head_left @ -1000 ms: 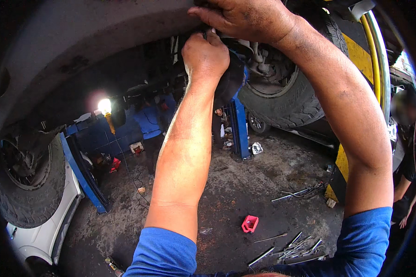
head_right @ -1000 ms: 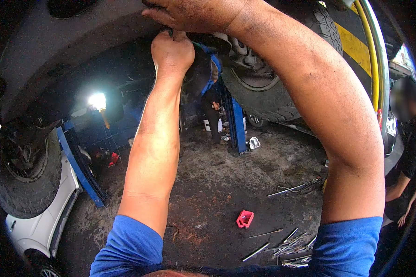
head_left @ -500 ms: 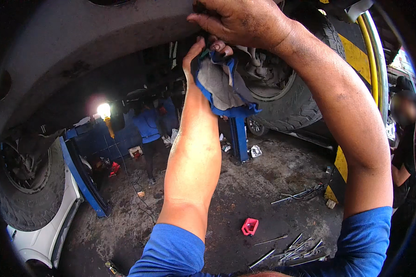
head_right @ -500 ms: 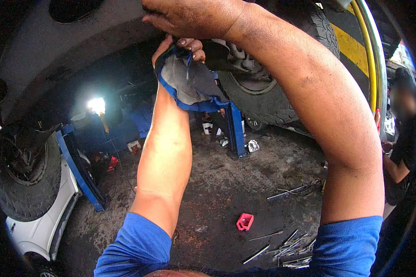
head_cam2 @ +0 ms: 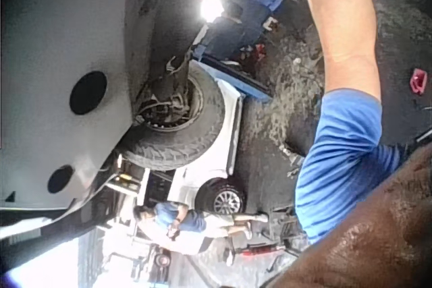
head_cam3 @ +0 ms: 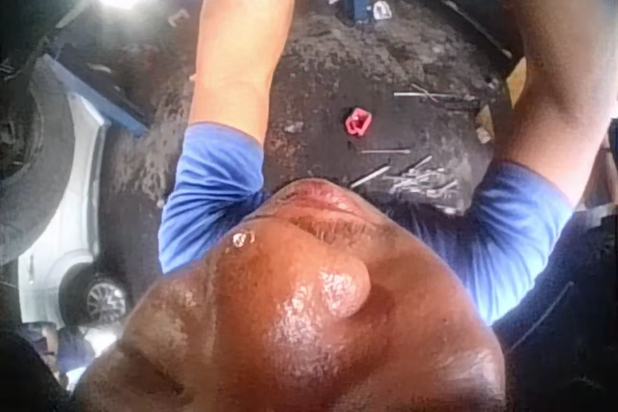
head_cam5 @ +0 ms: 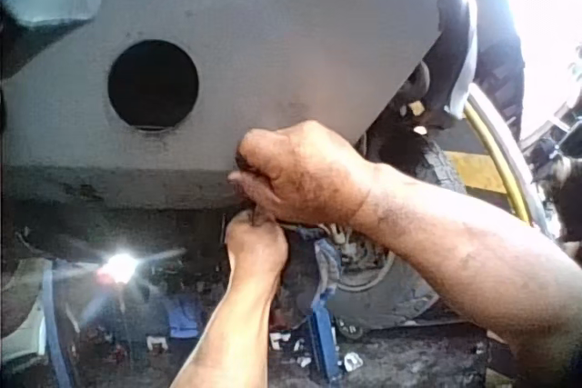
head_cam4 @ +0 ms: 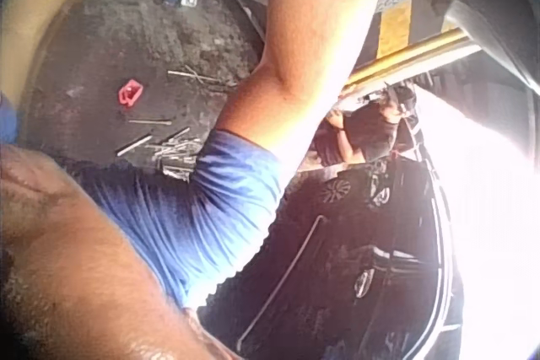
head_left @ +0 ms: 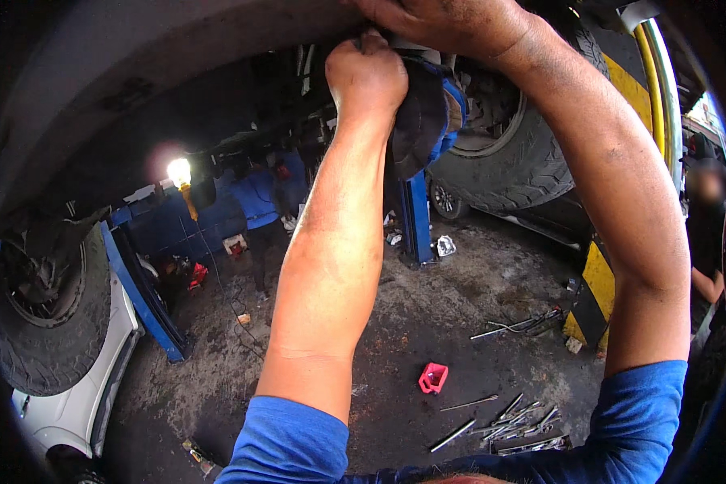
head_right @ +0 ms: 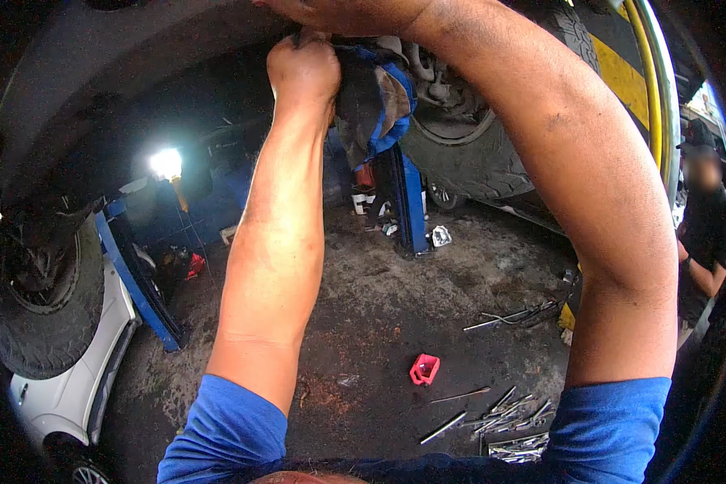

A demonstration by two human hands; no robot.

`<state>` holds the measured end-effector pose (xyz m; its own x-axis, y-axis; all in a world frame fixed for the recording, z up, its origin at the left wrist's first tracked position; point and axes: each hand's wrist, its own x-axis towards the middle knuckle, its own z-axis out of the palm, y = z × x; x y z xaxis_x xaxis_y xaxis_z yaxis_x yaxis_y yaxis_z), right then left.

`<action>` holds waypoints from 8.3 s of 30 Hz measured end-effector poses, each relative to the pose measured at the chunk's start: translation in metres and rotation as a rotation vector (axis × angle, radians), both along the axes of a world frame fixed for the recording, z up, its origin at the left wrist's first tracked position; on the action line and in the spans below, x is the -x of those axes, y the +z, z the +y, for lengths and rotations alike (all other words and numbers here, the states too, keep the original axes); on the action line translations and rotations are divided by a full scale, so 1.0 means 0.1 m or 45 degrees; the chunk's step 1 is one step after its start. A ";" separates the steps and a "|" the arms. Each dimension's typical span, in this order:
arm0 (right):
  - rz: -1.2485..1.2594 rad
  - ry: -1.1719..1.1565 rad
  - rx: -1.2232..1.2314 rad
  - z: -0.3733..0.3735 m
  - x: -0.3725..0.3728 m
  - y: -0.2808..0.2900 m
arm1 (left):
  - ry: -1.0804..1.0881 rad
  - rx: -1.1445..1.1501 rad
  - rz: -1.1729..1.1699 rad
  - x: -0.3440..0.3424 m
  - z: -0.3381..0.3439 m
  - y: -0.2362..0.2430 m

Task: Repairing the underside of a vehicle by cleaning components and tightening bolts with a socket wrench.

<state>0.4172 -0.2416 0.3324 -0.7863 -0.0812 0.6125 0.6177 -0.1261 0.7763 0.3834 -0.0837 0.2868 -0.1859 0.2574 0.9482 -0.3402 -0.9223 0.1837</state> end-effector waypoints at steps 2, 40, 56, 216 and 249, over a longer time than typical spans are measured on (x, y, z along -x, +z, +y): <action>0.021 -0.020 0.005 0.03 -0.02 0.00 | -0.504 0.037 -0.013 0.00 0.05 -0.09; 0.205 -0.034 0.183 -0.09 0.10 -0.08 | -1.296 0.173 0.266 0.30 0.01 -0.08; 0.282 -0.077 0.289 -0.17 0.12 -0.13 | -1.157 0.176 0.310 0.35 0.01 -0.15; 3.720 1.232 1.249 -2.30 2.17 -6.75 | -1.359 2.306 1.446 2.32 -2.38 -6.60; 3.361 -0.516 1.466 -3.72 -0.43 -9.21 | -0.460 1.622 2.625 0.28 -3.25 -8.27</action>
<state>0.4602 -0.6132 -0.5887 0.7719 0.4332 -0.4654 -0.0771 -0.6627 -0.7449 0.3552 -0.4090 -0.5405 0.5166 0.3920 -0.7612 0.8502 -0.1296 0.5103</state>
